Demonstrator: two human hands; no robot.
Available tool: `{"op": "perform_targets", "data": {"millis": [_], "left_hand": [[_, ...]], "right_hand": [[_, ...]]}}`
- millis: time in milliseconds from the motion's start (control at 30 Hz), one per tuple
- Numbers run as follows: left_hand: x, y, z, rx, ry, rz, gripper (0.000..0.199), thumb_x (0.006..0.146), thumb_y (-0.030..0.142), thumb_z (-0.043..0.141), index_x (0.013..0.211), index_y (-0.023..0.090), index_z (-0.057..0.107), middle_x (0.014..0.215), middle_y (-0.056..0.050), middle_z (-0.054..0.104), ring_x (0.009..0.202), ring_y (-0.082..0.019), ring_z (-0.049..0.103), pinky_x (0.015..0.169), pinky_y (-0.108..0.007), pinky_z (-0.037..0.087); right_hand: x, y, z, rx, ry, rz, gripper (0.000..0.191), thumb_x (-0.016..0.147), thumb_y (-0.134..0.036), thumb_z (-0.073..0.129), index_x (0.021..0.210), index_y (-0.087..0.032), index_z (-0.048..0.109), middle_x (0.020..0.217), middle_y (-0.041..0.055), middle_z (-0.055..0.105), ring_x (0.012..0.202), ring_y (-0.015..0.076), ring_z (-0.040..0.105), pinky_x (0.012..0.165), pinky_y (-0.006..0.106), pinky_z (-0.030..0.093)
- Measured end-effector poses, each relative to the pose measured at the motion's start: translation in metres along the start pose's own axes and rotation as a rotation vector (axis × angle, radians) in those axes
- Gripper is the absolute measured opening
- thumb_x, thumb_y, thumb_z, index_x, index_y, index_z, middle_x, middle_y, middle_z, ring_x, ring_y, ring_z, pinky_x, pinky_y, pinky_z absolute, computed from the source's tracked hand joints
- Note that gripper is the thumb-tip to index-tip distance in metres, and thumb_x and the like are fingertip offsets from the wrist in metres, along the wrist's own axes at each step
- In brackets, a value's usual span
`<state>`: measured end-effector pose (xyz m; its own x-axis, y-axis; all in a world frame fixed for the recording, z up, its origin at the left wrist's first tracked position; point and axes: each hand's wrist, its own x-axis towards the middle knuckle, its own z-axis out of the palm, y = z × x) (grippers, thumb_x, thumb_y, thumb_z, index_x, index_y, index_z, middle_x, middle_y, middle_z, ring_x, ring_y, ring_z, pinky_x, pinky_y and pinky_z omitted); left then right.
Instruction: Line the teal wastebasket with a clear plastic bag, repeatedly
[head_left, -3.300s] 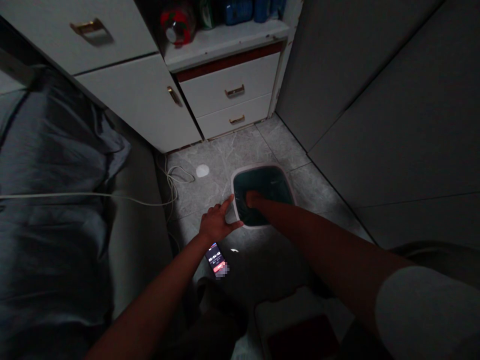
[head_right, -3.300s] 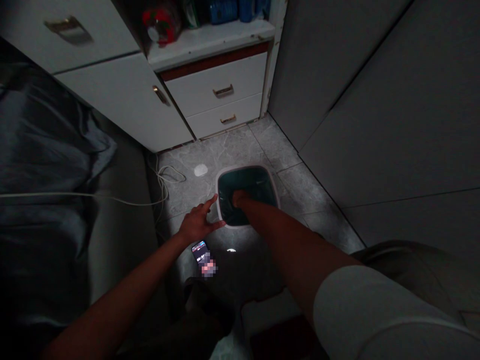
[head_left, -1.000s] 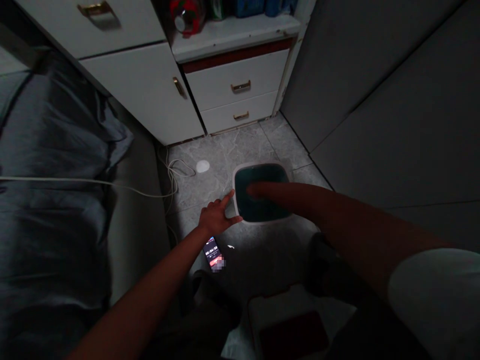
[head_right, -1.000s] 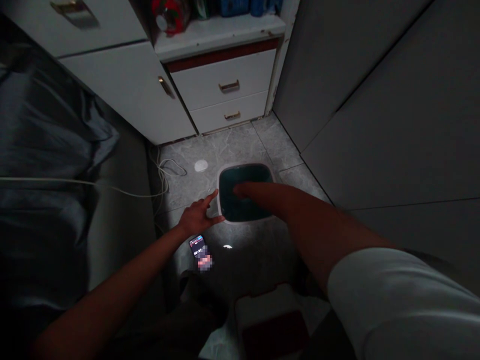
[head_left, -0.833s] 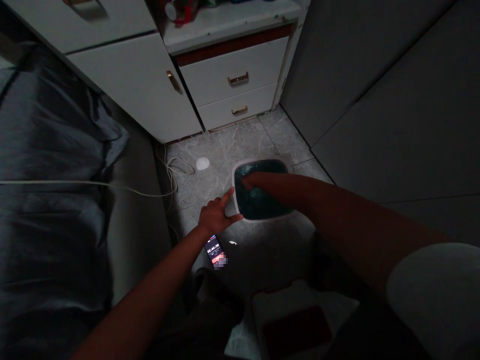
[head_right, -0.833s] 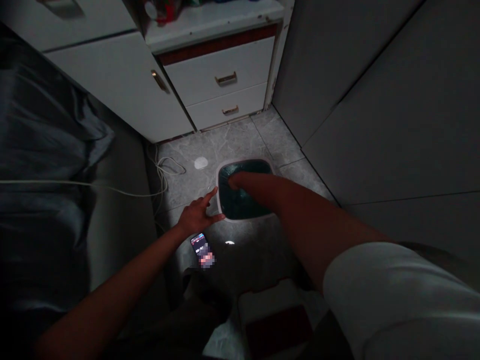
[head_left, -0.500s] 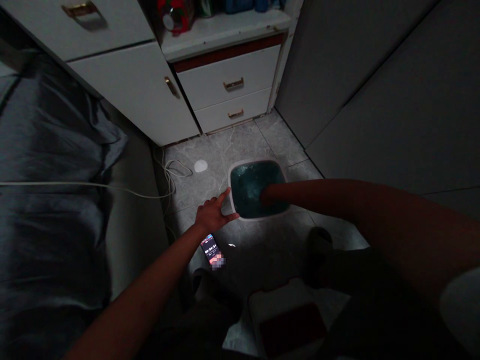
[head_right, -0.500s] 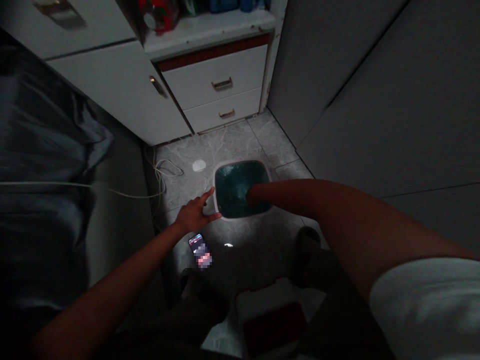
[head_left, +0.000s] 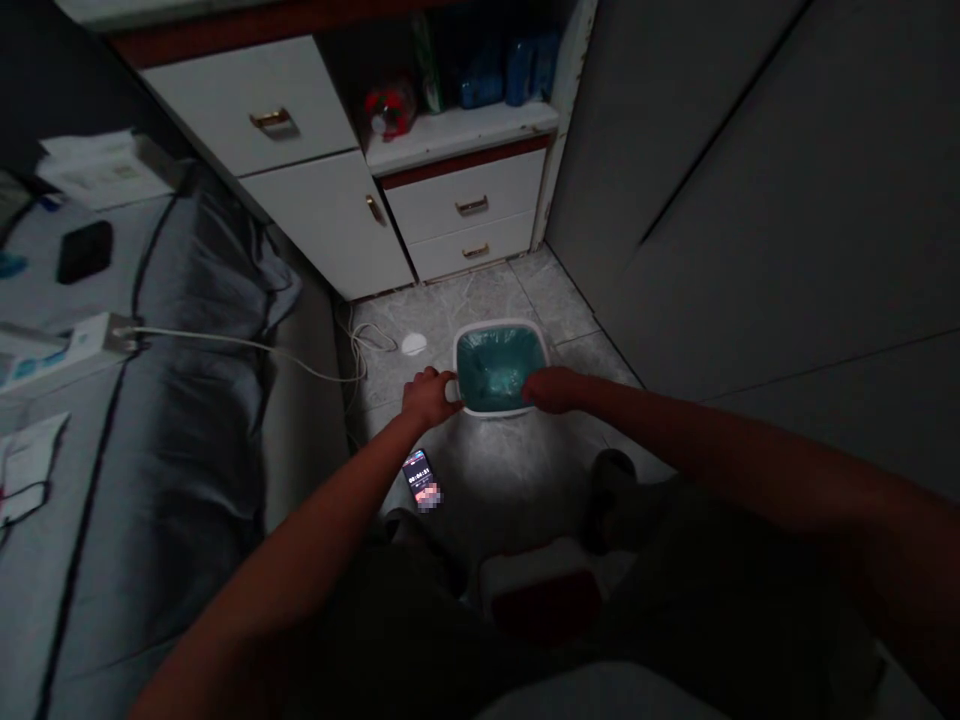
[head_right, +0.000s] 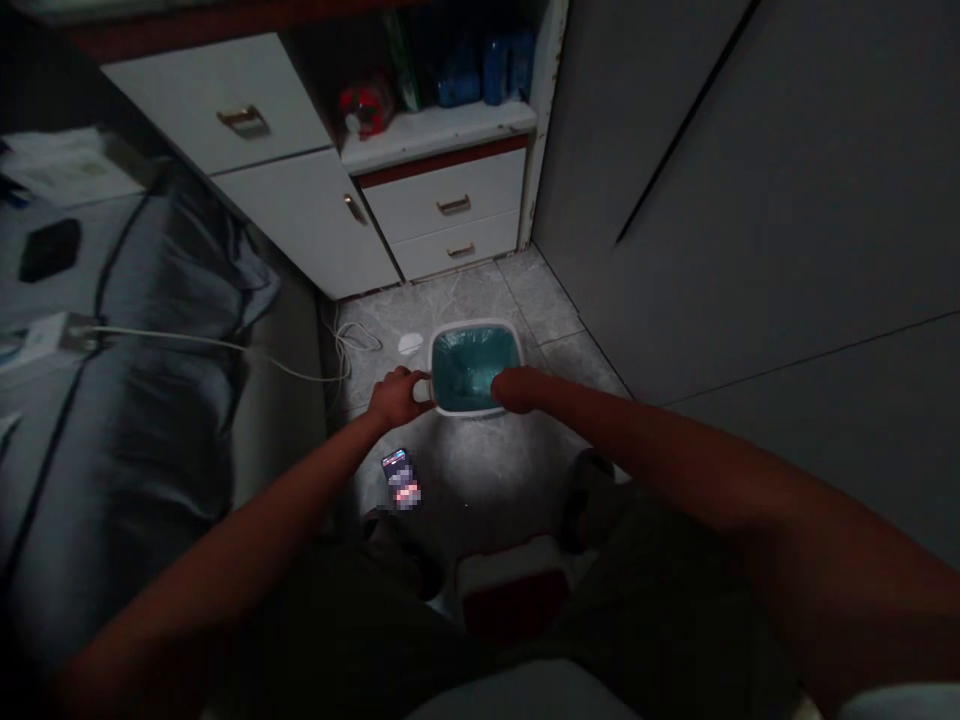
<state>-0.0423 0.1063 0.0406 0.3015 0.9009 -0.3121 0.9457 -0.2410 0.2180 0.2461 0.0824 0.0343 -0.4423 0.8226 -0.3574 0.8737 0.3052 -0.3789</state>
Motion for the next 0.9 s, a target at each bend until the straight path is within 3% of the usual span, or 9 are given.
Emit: {"op": "perform_targets", "data": {"millis": [100,233,300,333,433,533,667,800,900], "left_hand": [[-0.014,0.014,-0.001,-0.242,0.048,0.011,0.02,0.086,0.038,0.067,0.095,0.022,0.073,0.099,-0.007,0.072,0.093,-0.024,0.068,0.083,-0.034,0.051],[-0.028,0.018,0.017,-0.482,0.09,0.024,0.014,0.081,0.026,0.061,0.069,0.021,0.058,0.066,0.003,0.058,0.068,-0.015,0.058,0.066,-0.026,0.045],[-0.03,0.015,0.025,-0.55,0.1,0.008,0.003,0.076,0.022,0.061,0.074,0.02,0.061,0.063,0.004,0.056,0.066,-0.014,0.057,0.064,-0.025,0.045],[-0.03,0.013,0.027,-0.586,0.099,-0.015,0.009,0.074,0.02,0.062,0.082,0.02,0.066,0.062,0.005,0.056,0.064,-0.014,0.056,0.063,-0.024,0.045],[-0.021,0.01,0.018,-0.721,0.146,-0.106,0.052,0.072,0.018,0.062,0.123,0.015,0.069,0.06,0.007,0.056,0.059,-0.013,0.055,0.062,-0.024,0.047],[-0.005,0.015,-0.015,-0.873,0.322,-0.091,0.081,0.073,0.019,0.063,0.153,0.012,0.051,0.066,0.007,0.058,0.062,-0.012,0.056,0.067,-0.024,0.049],[-0.001,0.03,-0.086,-1.023,0.623,0.211,0.098,0.077,0.023,0.069,0.168,0.02,0.031,0.073,0.007,0.057,0.062,-0.011,0.052,0.066,-0.023,0.048],[-0.044,0.055,-0.164,-1.012,0.857,0.518,0.105,0.078,0.023,0.077,0.168,0.036,0.027,0.095,0.0,0.068,0.064,-0.011,0.054,0.061,-0.024,0.048],[-0.081,0.07,-0.202,-0.973,0.962,0.601,0.106,0.077,0.024,0.081,0.165,0.048,0.027,0.119,-0.001,0.069,0.071,-0.013,0.059,0.062,-0.025,0.051]], "right_hand": [[-0.046,0.003,-0.012,-0.043,-0.129,0.005,0.02,0.091,-0.017,0.064,0.092,-0.019,0.084,0.105,0.0136,0.08,0.097,0.0289,0.074,0.085,0.035,0.053],[-0.079,0.019,-0.005,0.169,-0.11,0.048,0.03,0.093,-0.013,0.055,0.1,-0.018,0.083,0.101,0.0087,0.081,0.093,0.0217,0.074,0.085,0.027,0.051],[-0.08,0.027,0.002,0.229,-0.05,0.096,0.031,0.093,-0.011,0.053,0.103,-0.016,0.082,0.101,0.0086,0.08,0.092,0.02,0.073,0.085,0.026,0.051],[-0.078,0.03,0.004,0.24,-0.004,0.133,0.032,0.093,-0.012,0.053,0.106,-0.015,0.081,0.099,0.0086,0.079,0.091,0.0198,0.072,0.084,0.026,0.052],[-0.063,0.035,-0.002,0.3,0.18,0.261,0.045,0.088,-0.013,0.055,0.13,-0.013,0.073,0.086,0.0056,0.075,0.079,0.0185,0.068,0.075,0.027,0.052],[-0.047,0.036,-0.026,0.475,0.411,0.268,0.069,0.086,-0.016,0.057,0.155,-0.013,0.053,0.076,0.0004,0.069,0.067,0.0162,0.062,0.065,0.025,0.05],[-0.041,0.03,-0.081,0.659,0.748,0.112,0.092,0.085,-0.019,0.057,0.171,-0.02,0.025,0.082,-0.0006,0.066,0.062,0.0146,0.056,0.061,0.025,0.052],[-0.071,-0.007,-0.135,0.627,0.996,-0.072,0.096,0.091,-0.024,0.056,0.175,-0.033,0.011,0.094,0.002,0.068,0.064,0.0153,0.055,0.059,0.027,0.053],[-0.104,-0.048,-0.158,0.544,1.143,-0.157,0.099,0.093,-0.025,0.058,0.175,-0.036,0.003,0.093,0.0028,0.065,0.068,0.0173,0.057,0.06,0.028,0.053]]}}
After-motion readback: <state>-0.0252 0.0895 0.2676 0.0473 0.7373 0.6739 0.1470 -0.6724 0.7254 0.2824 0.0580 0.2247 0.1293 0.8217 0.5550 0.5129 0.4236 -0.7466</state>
